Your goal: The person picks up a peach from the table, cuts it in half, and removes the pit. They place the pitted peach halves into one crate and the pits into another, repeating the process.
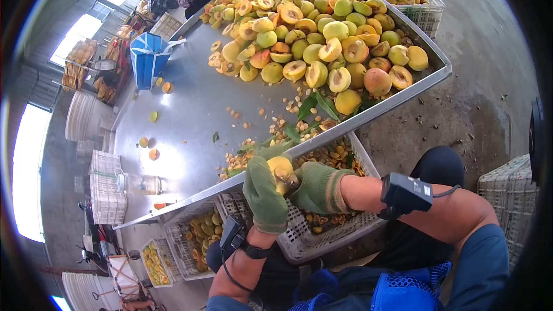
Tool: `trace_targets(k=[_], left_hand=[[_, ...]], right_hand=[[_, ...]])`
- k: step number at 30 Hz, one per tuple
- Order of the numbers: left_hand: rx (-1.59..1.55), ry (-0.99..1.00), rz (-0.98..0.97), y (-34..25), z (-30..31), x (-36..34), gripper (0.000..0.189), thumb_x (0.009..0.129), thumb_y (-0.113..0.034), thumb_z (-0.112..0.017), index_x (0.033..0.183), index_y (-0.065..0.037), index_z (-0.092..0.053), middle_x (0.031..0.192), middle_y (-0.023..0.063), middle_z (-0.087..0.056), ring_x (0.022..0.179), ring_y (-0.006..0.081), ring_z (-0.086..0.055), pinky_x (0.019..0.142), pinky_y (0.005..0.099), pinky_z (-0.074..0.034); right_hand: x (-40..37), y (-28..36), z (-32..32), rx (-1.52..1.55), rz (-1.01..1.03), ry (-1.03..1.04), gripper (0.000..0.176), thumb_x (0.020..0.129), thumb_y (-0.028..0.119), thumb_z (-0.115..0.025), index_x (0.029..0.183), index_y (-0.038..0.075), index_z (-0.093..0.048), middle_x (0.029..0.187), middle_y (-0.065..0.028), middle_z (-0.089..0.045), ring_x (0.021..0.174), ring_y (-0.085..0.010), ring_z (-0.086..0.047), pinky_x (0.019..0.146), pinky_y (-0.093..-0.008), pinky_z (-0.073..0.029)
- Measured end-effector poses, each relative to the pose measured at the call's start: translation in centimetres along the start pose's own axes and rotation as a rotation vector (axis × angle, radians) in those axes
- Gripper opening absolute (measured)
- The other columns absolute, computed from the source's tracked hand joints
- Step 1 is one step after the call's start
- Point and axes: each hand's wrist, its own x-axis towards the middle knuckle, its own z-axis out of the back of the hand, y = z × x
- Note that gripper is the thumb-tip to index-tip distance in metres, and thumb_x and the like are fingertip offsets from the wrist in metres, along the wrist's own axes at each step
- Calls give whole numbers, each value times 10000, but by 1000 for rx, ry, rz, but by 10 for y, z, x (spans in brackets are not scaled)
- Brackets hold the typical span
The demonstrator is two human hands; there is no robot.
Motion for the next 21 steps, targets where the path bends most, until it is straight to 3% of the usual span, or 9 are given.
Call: trace_targets(k=[5,8,11,14,16,19,21], left_hand=[[-24,6,-37,-7,-6,-4,544,1121,-473,-378,1243,-8,-633,1122,117,-695,1000,190,-667,890,330,-556],[113,19,-157,-11,-6,-5,538,1122,-463,-380,1245,-3,-630,1151,120,-686,1023,194,-661,917,345,-544],[125,22,-209,-9,-5,-6,527,1128,-438,-363,1256,2,-624,1177,124,-680,1041,209,-658,948,373,-528],[247,93,-369,2,4,-6,542,1124,-448,-351,1280,6,-602,1221,134,-664,1077,232,-648,984,401,-511],[451,130,-624,-1,9,2,473,1067,-370,-507,1329,20,-564,1250,171,-647,1086,260,-653,961,405,-522],[411,163,-645,5,9,1,527,1067,-405,-495,1374,21,-525,1302,183,-620,1137,282,-636,991,431,-509],[309,202,-526,3,10,5,589,1103,-508,-360,1362,-8,-532,1299,156,-629,1174,267,-621,1042,433,-482]], right_hand=[[4,-3,-9,72,53,55,232,916,258,-637,1018,78,-743,930,-197,-734,873,-382,-691,809,-405,-552],[2,-3,-6,-142,267,65,225,919,243,-637,1019,68,-737,925,-188,-734,875,-375,-693,814,-403,-549],[-2,4,0,-112,201,118,224,924,239,-631,1024,67,-735,911,-159,-746,865,-361,-703,794,-404,-556],[1,9,10,-591,463,327,208,930,225,-625,1014,75,-743,872,-126,-751,830,-311,-723,752,-392,-570],[1,8,19,-269,289,431,183,918,210,-638,999,89,-749,843,-106,-746,798,-261,-726,727,-380,-578],[-6,14,25,-69,100,349,173,904,202,-653,986,86,-753,814,-101,-733,765,-217,-721,710,-367,-582],[-14,23,36,14,-34,279,189,898,213,-660,984,71,-750,814,-112,-731,764,-214,-716,715,-363,-578]])
